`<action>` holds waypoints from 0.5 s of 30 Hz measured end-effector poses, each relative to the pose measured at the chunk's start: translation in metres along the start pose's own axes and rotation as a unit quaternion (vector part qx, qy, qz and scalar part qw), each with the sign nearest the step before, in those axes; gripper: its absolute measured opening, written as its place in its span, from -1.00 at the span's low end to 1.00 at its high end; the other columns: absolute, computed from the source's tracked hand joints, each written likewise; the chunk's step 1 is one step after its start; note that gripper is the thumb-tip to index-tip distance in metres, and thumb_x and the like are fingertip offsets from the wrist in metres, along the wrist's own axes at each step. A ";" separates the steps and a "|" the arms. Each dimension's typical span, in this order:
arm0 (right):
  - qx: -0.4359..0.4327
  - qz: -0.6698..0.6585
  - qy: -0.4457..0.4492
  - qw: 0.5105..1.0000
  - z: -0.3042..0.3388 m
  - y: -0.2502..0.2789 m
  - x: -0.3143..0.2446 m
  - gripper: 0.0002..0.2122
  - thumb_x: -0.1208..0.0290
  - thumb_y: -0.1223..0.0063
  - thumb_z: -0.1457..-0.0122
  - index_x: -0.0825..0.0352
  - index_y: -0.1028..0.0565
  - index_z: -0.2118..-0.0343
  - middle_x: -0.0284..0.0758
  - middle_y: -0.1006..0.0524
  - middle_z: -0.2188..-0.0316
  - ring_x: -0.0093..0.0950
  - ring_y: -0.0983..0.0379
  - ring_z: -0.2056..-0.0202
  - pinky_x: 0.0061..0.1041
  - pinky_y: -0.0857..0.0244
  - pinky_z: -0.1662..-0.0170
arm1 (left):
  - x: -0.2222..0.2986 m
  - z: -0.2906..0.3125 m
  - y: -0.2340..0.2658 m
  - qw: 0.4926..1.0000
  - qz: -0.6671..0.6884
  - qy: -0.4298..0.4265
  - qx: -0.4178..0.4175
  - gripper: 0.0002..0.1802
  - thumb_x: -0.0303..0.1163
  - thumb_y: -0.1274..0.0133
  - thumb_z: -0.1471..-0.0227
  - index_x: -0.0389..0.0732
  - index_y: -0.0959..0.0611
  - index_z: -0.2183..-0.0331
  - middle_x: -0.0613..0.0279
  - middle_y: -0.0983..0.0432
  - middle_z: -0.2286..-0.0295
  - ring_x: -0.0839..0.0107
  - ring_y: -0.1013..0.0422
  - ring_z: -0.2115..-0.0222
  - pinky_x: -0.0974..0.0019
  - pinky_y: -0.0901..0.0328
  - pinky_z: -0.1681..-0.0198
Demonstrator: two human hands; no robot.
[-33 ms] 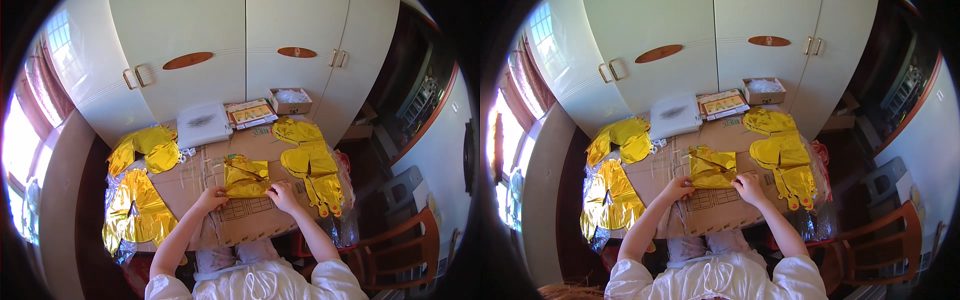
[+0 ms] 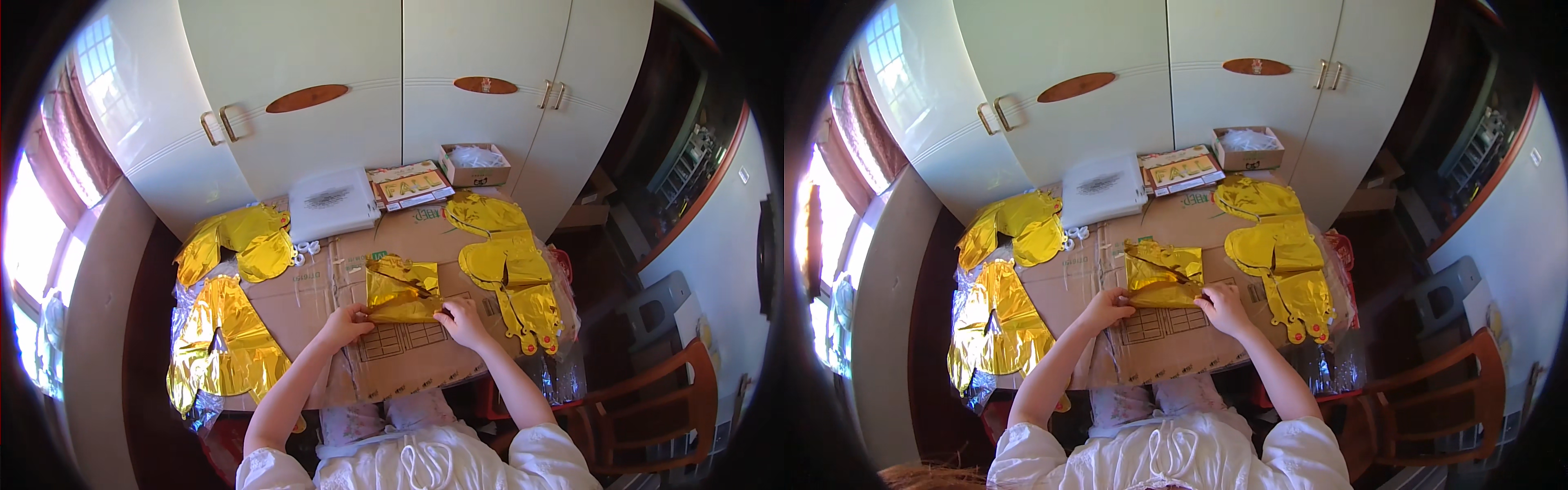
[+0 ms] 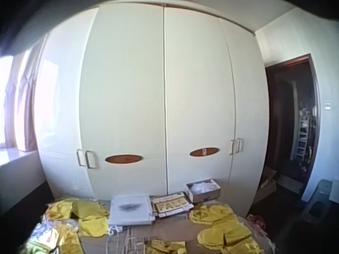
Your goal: The recorder is folding sheets of gold-colored foil into square shapes on a workspace.
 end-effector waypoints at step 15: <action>-0.054 0.045 0.120 0.990 0.018 0.003 -0.021 -0.79 0.50 -0.15 0.00 0.13 -0.54 0.27 -0.46 -0.57 0.28 -0.46 -0.47 0.13 -0.32 -0.18 -0.03 | 0.064 0.056 -0.013 0.783 -0.444 -0.419 0.115 -0.77 -0.43 -0.18 0.14 -0.08 -0.68 0.31 0.40 -0.59 0.30 0.45 -0.49 0.27 0.32 -0.29 0.24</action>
Point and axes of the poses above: each hand's wrist, its own z-axis away from the middle knuckle, its own y-axis out of the back of the hand, x = y × z, the point moved 6 cm from there along -z, towards the middle knuckle
